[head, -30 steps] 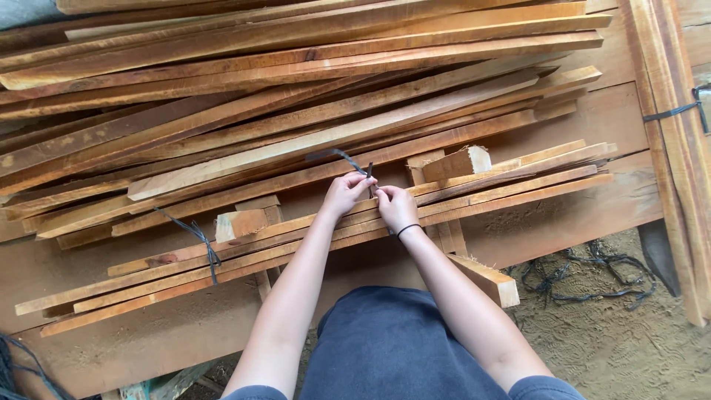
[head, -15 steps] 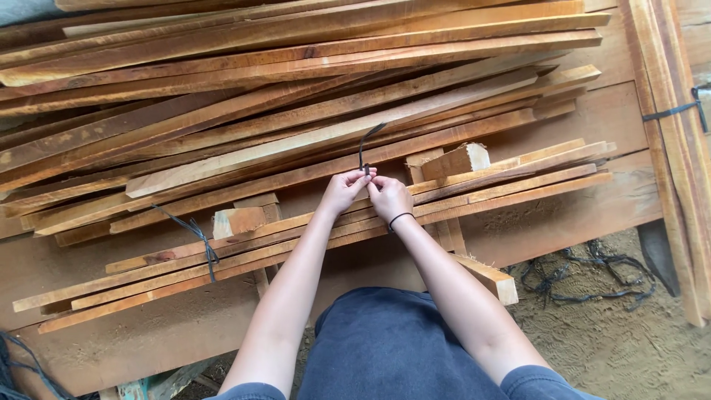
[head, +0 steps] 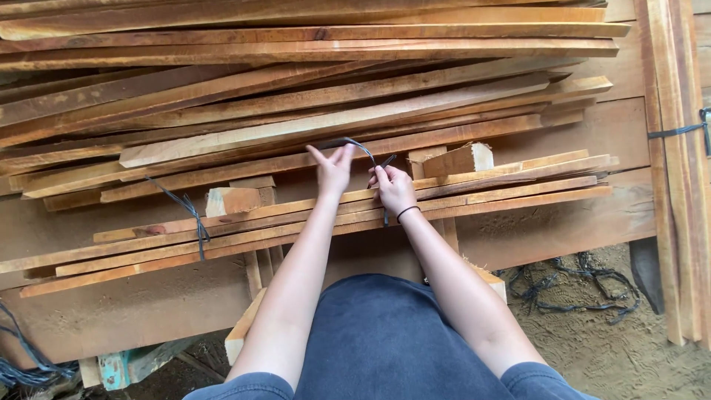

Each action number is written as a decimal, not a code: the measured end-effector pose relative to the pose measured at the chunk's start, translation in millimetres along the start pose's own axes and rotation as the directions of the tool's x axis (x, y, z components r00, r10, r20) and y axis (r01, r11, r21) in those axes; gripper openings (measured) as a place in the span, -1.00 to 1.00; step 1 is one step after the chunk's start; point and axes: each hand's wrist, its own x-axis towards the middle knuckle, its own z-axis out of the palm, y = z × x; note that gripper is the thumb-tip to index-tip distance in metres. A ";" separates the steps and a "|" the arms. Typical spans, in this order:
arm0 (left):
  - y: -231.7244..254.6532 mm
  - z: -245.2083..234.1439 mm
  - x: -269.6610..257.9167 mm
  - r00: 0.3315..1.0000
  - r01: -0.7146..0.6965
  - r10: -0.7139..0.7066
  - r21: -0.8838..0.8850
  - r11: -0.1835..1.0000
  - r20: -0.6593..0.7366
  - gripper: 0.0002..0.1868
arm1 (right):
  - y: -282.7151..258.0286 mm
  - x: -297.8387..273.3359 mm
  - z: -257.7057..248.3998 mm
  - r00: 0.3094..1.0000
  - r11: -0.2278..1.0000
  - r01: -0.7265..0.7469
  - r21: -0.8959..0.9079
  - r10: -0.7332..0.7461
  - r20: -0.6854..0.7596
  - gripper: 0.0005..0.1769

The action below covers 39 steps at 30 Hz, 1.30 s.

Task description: Organizing thin wood strips into bundles and tying them with twine.

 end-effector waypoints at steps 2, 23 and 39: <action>12.0 -5.0 -10.9 0.995 -0.027 0.020 -0.065 0.998 -0.093 0.22 | -5.0 -0.4 -2.1 1.000 1.000 -0.013 -0.008 0.013 0.010 -0.68; 1.9 -4.8 -7.2 0.848 -0.095 0.144 -0.122 0.988 0.510 -0.76 | 22.5 9.6 1.9 0.996 0.988 0.031 0.152 -0.018 -0.086 -0.80; -0.5 -7.6 -6.2 0.886 -0.174 0.106 0.112 0.978 0.451 -0.80 | 23.2 5.8 -3.7 0.925 0.836 0.339 -0.431 -0.380 -0.009 -0.73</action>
